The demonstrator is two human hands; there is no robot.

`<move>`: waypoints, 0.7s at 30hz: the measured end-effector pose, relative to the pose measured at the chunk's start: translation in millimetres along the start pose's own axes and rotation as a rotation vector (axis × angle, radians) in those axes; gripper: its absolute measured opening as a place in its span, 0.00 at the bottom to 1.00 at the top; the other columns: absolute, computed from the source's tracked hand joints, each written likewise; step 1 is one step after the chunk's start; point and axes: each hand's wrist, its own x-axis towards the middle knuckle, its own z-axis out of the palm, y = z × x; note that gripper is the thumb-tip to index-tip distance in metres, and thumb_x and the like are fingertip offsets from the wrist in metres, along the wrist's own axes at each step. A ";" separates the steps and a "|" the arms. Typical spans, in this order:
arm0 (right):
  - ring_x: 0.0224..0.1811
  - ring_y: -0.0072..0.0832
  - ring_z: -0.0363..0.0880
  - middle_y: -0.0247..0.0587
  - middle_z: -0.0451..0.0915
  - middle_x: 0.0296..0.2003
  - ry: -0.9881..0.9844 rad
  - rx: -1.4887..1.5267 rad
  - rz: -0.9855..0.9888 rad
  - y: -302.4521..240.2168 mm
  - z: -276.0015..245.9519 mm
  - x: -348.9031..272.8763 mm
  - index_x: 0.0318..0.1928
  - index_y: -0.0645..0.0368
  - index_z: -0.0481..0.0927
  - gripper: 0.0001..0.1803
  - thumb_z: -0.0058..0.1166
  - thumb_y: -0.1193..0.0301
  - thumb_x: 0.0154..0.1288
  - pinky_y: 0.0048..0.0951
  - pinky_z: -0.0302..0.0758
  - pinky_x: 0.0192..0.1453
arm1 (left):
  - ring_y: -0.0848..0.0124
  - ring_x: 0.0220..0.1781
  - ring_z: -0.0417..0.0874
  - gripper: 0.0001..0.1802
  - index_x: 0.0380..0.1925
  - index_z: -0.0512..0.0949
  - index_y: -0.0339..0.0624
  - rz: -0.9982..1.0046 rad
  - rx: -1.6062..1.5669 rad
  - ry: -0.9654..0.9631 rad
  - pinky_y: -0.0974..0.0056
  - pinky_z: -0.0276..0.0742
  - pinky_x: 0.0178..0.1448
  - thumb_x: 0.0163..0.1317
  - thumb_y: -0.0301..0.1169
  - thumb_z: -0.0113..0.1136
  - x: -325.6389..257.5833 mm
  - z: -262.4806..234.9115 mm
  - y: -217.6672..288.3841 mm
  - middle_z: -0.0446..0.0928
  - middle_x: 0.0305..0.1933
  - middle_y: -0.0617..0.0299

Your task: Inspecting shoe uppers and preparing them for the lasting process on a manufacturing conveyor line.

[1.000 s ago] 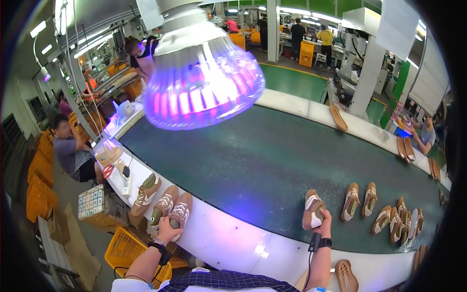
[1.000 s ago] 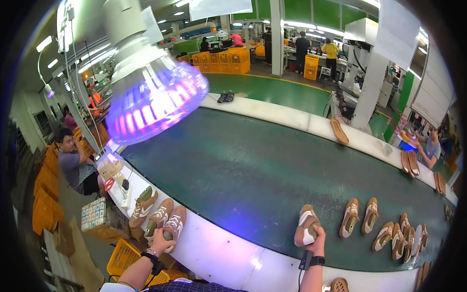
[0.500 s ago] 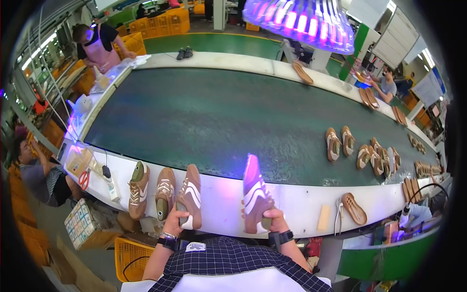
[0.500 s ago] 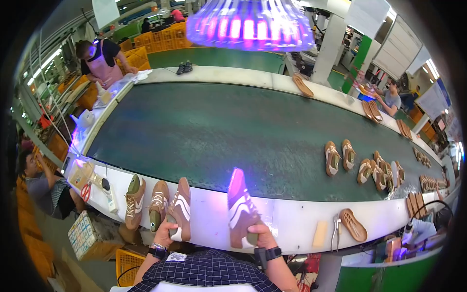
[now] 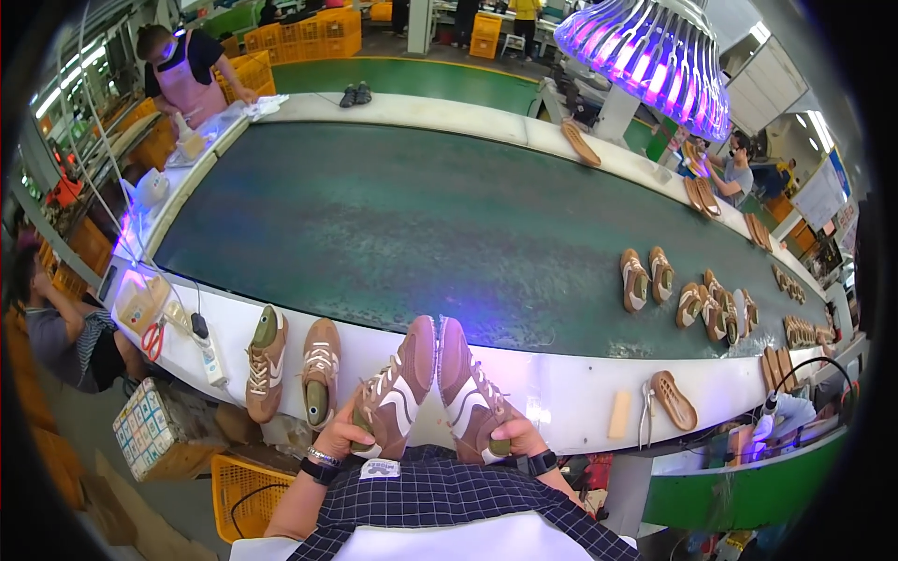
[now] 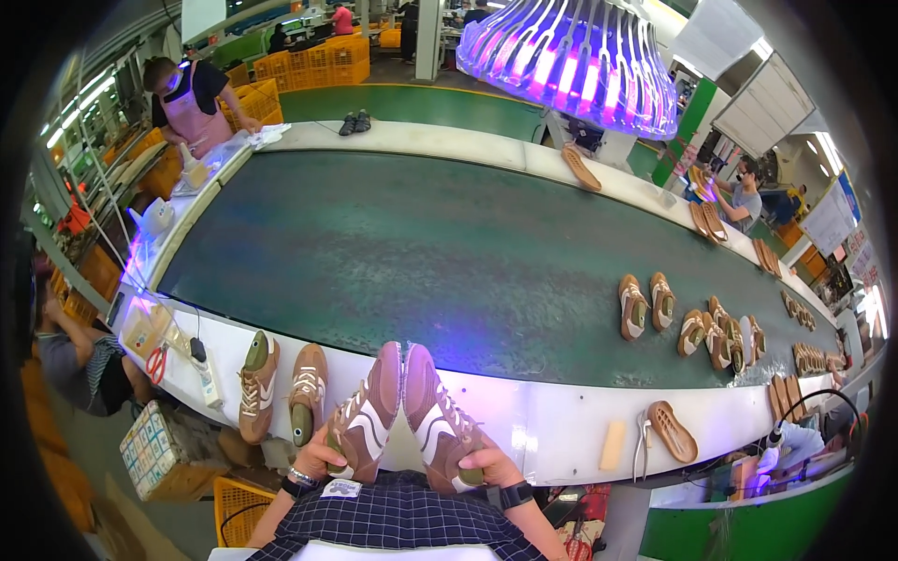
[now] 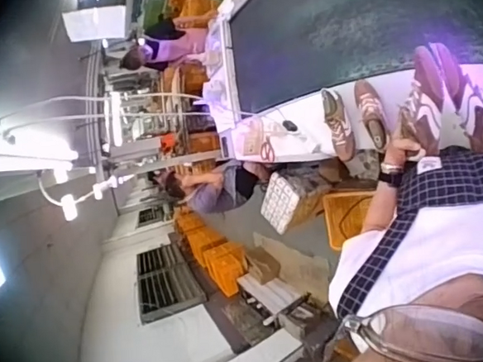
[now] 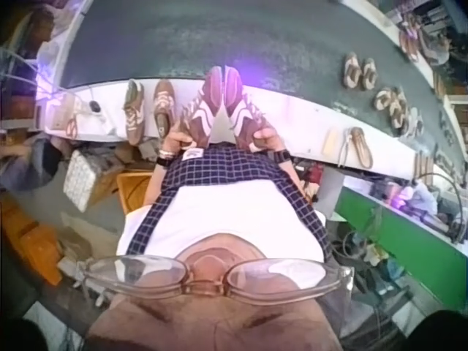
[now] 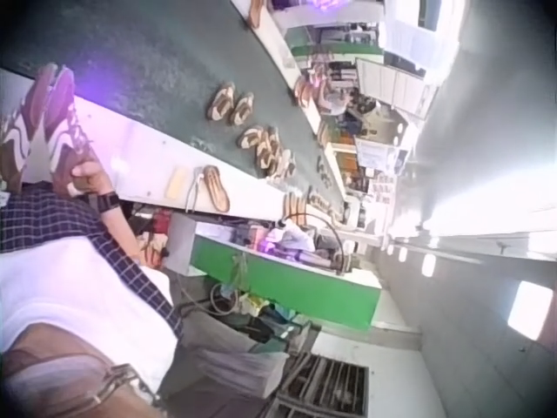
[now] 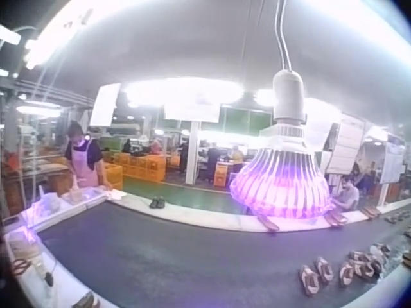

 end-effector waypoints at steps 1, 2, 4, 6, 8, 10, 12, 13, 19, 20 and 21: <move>0.64 0.37 0.63 0.44 0.65 0.62 -0.011 -0.002 0.002 -1.9 -1.4 1.7 0.69 0.61 0.53 0.53 0.59 0.76 0.35 0.34 0.57 0.70 | 0.67 0.57 0.71 0.55 0.68 0.54 0.39 0.009 0.003 0.006 0.67 0.64 0.62 0.30 0.20 0.60 -0.2 1.8 0.2 0.70 0.57 0.61; 0.63 0.38 0.65 0.47 0.66 0.61 -0.010 -0.033 -0.010 -2.4 -3.5 2.4 0.69 0.61 0.53 0.54 0.57 0.75 0.34 0.34 0.60 0.68 | 0.67 0.58 0.70 0.56 0.68 0.54 0.39 0.017 0.012 0.028 0.67 0.63 0.63 0.29 0.20 0.60 -0.9 4.3 0.2 0.70 0.58 0.60; 0.62 0.40 0.67 0.51 0.67 0.60 -0.023 -0.072 -0.022 -8.7 -10.5 4.2 0.69 0.61 0.53 0.54 0.55 0.75 0.32 0.34 0.64 0.66 | 0.66 0.59 0.70 0.56 0.68 0.53 0.38 0.039 0.023 0.053 0.67 0.61 0.64 0.28 0.19 0.60 2.6 9.2 0.1 0.70 0.59 0.60; 0.66 0.36 0.61 0.42 0.63 0.63 -0.001 -0.003 0.075 -16.3 -19.4 0.2 0.70 0.61 0.52 0.56 0.59 0.77 0.33 0.32 0.54 0.72 | 0.66 0.62 0.68 0.58 0.69 0.52 0.38 0.063 0.057 0.051 0.67 0.60 0.65 0.26 0.19 0.60 7.4 14.9 1.0 0.68 0.61 0.59; 0.67 0.35 0.60 0.42 0.63 0.64 -0.039 0.001 0.044 -20.2 -35.3 4.4 0.69 0.61 0.52 0.56 0.59 0.77 0.32 0.31 0.53 0.72 | 0.65 0.64 0.67 0.60 0.69 0.51 0.38 0.057 0.063 0.031 0.66 0.59 0.66 0.25 0.19 0.59 13.4 28.0 6.7 0.67 0.63 0.58; 0.67 0.35 0.59 0.41 0.62 0.64 -0.065 -0.013 0.056 -29.5 -43.0 4.5 0.69 0.62 0.52 0.56 0.59 0.77 0.31 0.31 0.52 0.72 | 0.65 0.63 0.67 0.59 0.68 0.52 0.39 0.041 0.076 0.055 0.67 0.60 0.66 0.24 0.20 0.59 20.3 37.4 8.9 0.68 0.61 0.58; 0.67 0.34 0.59 0.41 0.62 0.64 -0.077 -0.021 0.036 -42.2 -39.6 1.4 0.69 0.61 0.53 0.56 0.60 0.76 0.31 0.31 0.53 0.72 | 0.66 0.62 0.68 0.58 0.68 0.53 0.40 0.056 0.095 0.014 0.67 0.60 0.66 0.25 0.21 0.60 29.3 40.9 9.4 0.68 0.60 0.59; 0.67 0.34 0.60 0.41 0.62 0.64 -0.090 -0.030 0.019 -49.3 -37.4 -0.3 0.69 0.61 0.53 0.56 0.61 0.75 0.32 0.31 0.53 0.71 | 0.66 0.61 0.68 0.57 0.67 0.54 0.41 0.071 0.112 -0.025 0.66 0.60 0.65 0.25 0.22 0.61 34.8 42.8 9.6 0.69 0.59 0.59; 0.66 0.35 0.61 0.47 0.61 0.64 -0.039 -0.231 -0.361 -81.8 -19.5 9.4 0.70 0.61 0.50 0.56 0.66 0.63 0.39 0.34 0.57 0.70 | 0.65 0.60 0.67 0.61 0.68 0.49 0.44 0.419 0.316 -0.067 0.62 0.60 0.66 0.29 0.28 0.72 77.6 80.8 22.9 0.64 0.58 0.57; 0.66 0.35 0.62 0.48 0.61 0.63 -0.032 -0.219 -0.462 -82.3 -17.9 15.5 0.70 0.61 0.50 0.56 0.67 0.59 0.42 0.34 0.59 0.69 | 0.64 0.60 0.67 0.63 0.69 0.48 0.44 0.528 0.368 -0.035 0.62 0.60 0.66 0.30 0.29 0.75 82.3 92.9 24.7 0.62 0.60 0.55; 0.64 0.35 0.65 0.49 0.62 0.62 -0.007 -0.247 -0.505 -79.8 -18.5 24.9 0.69 0.62 0.51 0.57 0.66 0.51 0.44 0.34 0.63 0.67 | 0.63 0.63 0.66 0.66 0.69 0.46 0.42 0.540 0.257 -0.042 0.61 0.59 0.67 0.29 0.32 0.78 90.3 98.1 20.5 0.59 0.62 0.54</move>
